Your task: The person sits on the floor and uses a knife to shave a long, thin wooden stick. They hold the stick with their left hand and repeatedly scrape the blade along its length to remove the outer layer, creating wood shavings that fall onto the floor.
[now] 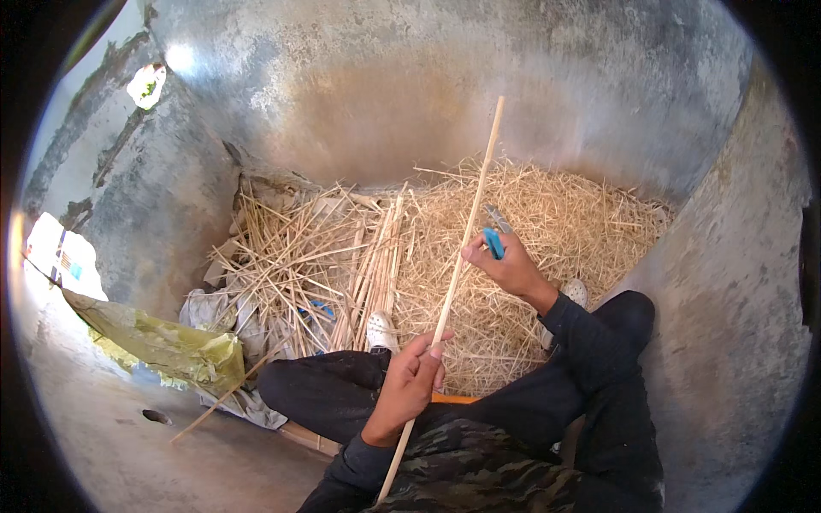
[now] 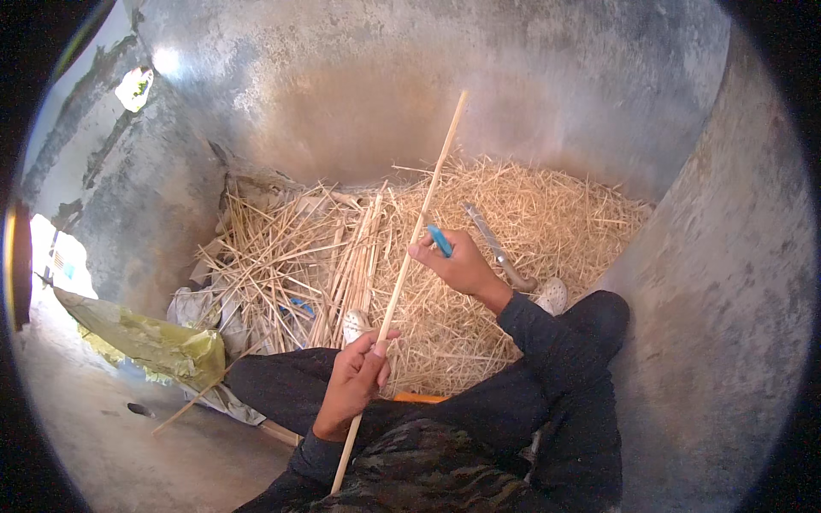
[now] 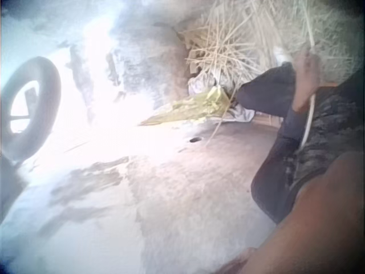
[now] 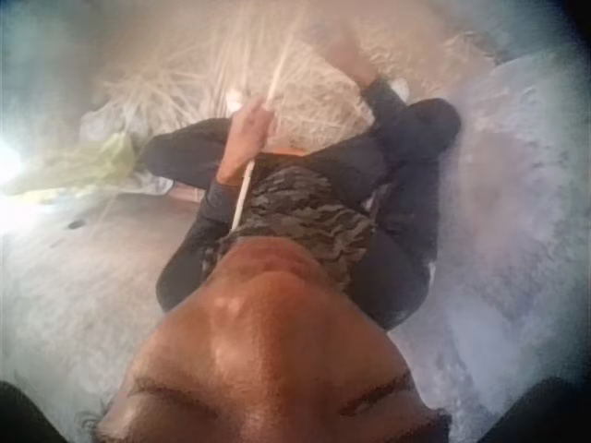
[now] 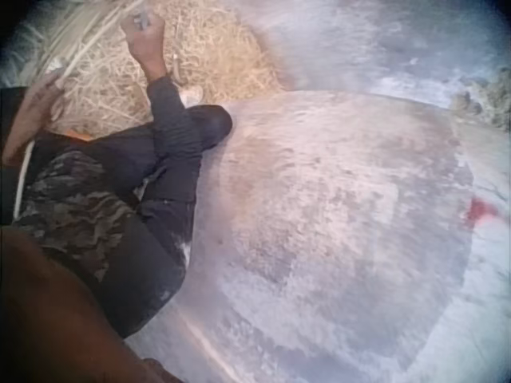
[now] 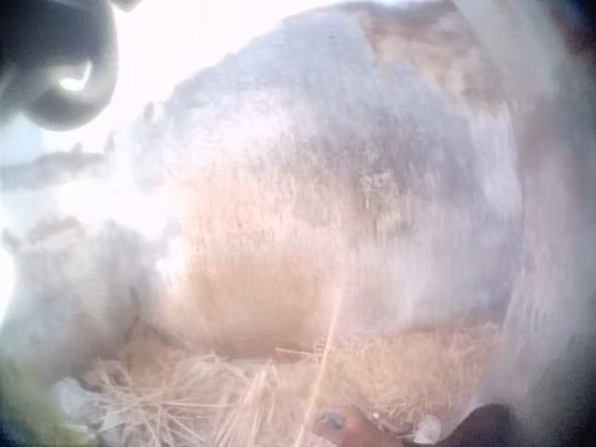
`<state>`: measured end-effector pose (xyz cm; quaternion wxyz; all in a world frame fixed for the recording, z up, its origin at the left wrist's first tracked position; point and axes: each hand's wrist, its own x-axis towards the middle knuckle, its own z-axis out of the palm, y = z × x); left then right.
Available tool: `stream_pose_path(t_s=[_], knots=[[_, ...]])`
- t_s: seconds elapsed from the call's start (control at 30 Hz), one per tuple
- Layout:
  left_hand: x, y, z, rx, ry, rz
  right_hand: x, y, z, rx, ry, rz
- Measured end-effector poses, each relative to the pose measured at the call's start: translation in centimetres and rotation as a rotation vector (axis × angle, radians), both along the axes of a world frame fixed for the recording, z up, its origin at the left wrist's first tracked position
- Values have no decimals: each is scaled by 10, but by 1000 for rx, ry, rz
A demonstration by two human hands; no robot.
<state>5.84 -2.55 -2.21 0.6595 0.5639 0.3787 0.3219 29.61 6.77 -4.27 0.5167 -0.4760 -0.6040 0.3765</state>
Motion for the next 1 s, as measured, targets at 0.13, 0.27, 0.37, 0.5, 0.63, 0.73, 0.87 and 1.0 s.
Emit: stream_pose_path(t_s=[0.13,0.27,0.37,0.5,0.63,0.73,0.87,1.0], knots=[[0,-5,12,-86,63,-52,2,-4,-1,-196,429,54],[-7,-8,2,-120,-28,-66,11,-4,0,-248,589,60],[-5,-9,4,-78,-19,-21,13,-2,-11,-36,294,-21],[-8,-7,-4,78,10,88,-1,-25,6,172,-521,-18],[-4,-15,5,152,80,87,-11,-39,1,239,-783,-60],[-1,-24,15,135,91,85,-4,-29,2,443,-887,-210],[0,-25,23,215,124,85,-6,-25,3,545,-855,-274],[-2,-20,24,334,211,45,4,-13,2,510,-900,-352]])
